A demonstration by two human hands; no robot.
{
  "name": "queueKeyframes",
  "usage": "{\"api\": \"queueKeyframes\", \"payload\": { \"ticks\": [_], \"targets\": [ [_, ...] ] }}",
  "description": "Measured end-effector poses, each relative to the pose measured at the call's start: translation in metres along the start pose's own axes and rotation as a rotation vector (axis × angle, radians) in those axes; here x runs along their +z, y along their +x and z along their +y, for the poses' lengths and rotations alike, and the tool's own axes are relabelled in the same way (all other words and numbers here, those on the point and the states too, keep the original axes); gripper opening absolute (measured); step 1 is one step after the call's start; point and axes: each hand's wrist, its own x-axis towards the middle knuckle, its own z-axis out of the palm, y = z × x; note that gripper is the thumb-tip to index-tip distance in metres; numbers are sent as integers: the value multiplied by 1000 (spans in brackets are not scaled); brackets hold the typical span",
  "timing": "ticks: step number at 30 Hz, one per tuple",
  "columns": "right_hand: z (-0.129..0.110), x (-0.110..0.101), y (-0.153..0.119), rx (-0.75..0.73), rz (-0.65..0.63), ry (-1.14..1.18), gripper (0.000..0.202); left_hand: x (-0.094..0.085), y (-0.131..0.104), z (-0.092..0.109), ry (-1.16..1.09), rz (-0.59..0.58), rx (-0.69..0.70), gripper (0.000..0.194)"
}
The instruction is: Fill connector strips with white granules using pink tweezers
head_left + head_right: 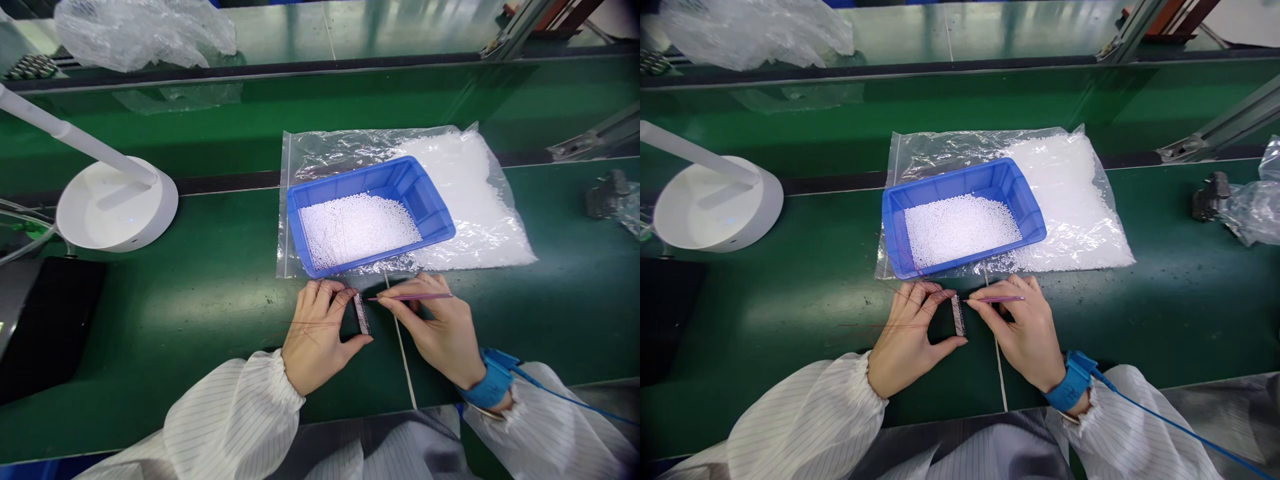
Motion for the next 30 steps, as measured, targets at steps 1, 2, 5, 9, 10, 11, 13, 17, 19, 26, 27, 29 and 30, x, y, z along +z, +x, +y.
{"api": "queueKeyframes", "payload": {
  "ticks": [1, 2, 5, 9, 10, 11, 13, 17, 19, 26, 27, 29, 30],
  "targets": [
    [0, 0, 0, 1, -2, -1, 8, 0, 0, 0, -1, 0, -1, 66],
    [0, 0, 0, 3, -3, -2, 8, 0, 0, 0, -2, 2, -2, 66],
    [1, 1, -1, 3, -4, -6, 7, 0, 0, 0, -3, 3, 1, 66],
    [1, 2, -2, 5, 4, 10, 6, 0, -1, 0, 0, 3, 1, 66],
    [1, 2, -2, 10, 5, 14, 6, 1, -1, 0, -1, 1, -3, 66],
    [2, 2, -2, 15, 6, 19, 6, 0, -1, 0, -2, -3, -6, 66],
    [1, 0, -2, 28, 18, 34, 6, 0, -1, 0, -4, -5, -10, 67],
    [0, -2, -2, 65, 93, 20, 4, 0, -1, 0, -2, 3, -1, 66],
    [-2, -1, -2, 79, 101, -17, 3, 1, -1, 0, -4, 14, 2, 66],
    [-10, 7, -1, 84, 65, -42, 4, 3, 0, -3, -11, 62, 9, 67],
    [-11, 8, -1, 80, 59, -45, 3, 3, 0, -2, -10, 58, 6, 67],
    [-11, 8, 0, 78, 54, -56, 3, 2, 0, -2, -11, 52, -5, 66],
    [-11, 8, 0, 80, 54, -62, 3, 2, 0, -1, -12, 51, -12, 66]
  ]
}}
